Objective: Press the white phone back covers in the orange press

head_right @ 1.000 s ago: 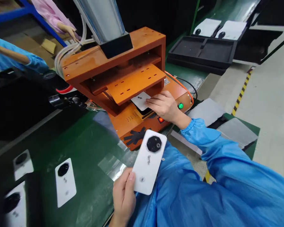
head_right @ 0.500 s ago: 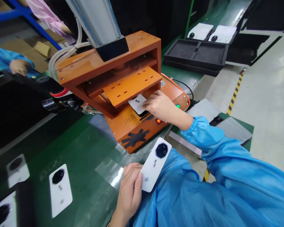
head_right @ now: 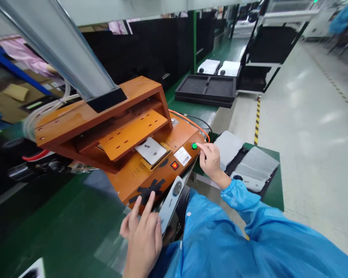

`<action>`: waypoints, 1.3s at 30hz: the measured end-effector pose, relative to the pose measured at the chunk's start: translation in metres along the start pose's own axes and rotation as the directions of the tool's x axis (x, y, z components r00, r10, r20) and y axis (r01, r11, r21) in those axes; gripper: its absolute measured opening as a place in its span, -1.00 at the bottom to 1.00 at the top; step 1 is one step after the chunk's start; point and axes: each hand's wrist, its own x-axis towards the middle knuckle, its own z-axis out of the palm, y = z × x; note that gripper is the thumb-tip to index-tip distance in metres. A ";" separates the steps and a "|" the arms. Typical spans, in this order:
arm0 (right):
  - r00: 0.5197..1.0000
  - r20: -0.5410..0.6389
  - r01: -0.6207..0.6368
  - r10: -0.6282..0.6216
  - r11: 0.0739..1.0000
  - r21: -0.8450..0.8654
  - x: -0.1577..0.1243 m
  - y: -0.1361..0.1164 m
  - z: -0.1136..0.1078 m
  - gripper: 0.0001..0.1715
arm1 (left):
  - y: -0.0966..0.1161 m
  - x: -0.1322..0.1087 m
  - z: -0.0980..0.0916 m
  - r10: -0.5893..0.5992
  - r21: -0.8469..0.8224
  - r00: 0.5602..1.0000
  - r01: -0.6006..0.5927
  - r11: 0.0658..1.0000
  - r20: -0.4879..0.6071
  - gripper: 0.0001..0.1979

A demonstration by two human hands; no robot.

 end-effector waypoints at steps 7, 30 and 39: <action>0.971 0.223 0.088 -0.083 0.996 -0.012 -0.005 0.031 0.002 -0.35 | -0.005 -0.001 0.009 -0.065 -0.019 0.996 0.064 0.998 -0.054 -0.90; 0.695 0.457 -0.410 0.556 0.828 -0.383 -0.129 0.141 -0.162 -0.56 | 0.038 -0.045 0.049 0.122 -0.504 0.960 0.021 0.864 0.250 -0.70; 0.787 0.510 -0.165 0.347 0.915 -0.367 -0.158 0.150 -0.164 -0.42 | 0.064 -0.055 0.018 -0.035 -0.570 0.920 0.273 0.775 0.391 -0.77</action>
